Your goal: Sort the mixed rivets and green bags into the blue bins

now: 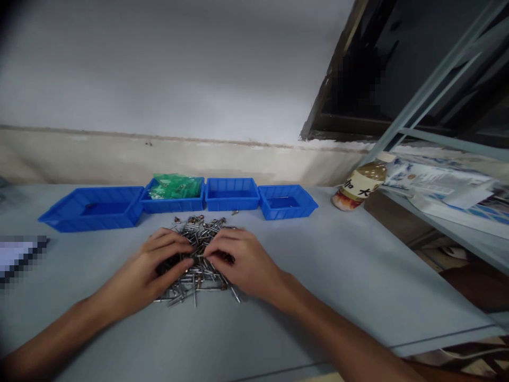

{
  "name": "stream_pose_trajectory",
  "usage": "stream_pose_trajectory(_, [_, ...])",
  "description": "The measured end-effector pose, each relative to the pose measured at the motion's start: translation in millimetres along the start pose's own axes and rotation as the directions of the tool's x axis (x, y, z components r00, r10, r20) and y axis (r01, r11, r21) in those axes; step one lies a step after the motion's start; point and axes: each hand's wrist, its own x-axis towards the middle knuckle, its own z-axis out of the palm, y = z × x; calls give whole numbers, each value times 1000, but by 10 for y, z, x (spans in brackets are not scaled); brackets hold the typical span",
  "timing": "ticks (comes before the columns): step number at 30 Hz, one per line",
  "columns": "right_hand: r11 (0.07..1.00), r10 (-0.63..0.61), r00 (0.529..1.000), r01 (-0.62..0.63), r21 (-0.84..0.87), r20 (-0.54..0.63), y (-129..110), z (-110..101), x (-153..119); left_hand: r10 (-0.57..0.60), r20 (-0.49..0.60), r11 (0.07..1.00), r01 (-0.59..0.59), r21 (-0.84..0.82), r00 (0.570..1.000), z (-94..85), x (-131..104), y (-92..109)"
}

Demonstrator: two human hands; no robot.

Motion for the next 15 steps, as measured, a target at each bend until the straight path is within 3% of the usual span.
stream_pose_trajectory(3, [998,-62,998,63,31,-12,-66,89,-10,67,56,998,-67,-4,996,5,-4,53])
stream_pose_trajectory(6, [998,-47,997,50,45,-63,-71,115,-20,109,41,994,-108,-28,993,0,-4,95])
stream_pose_trajectory(10, [997,79,994,-76,31,-81,-54,108,-38,98,-9,994,-98,-48,995,-29,-6,113])
stream_pose_trajectory(15, [969,226,974,-222,112,-22,-51,118,-54,61,-58,996,-64,-58,996,-64,-3,94])
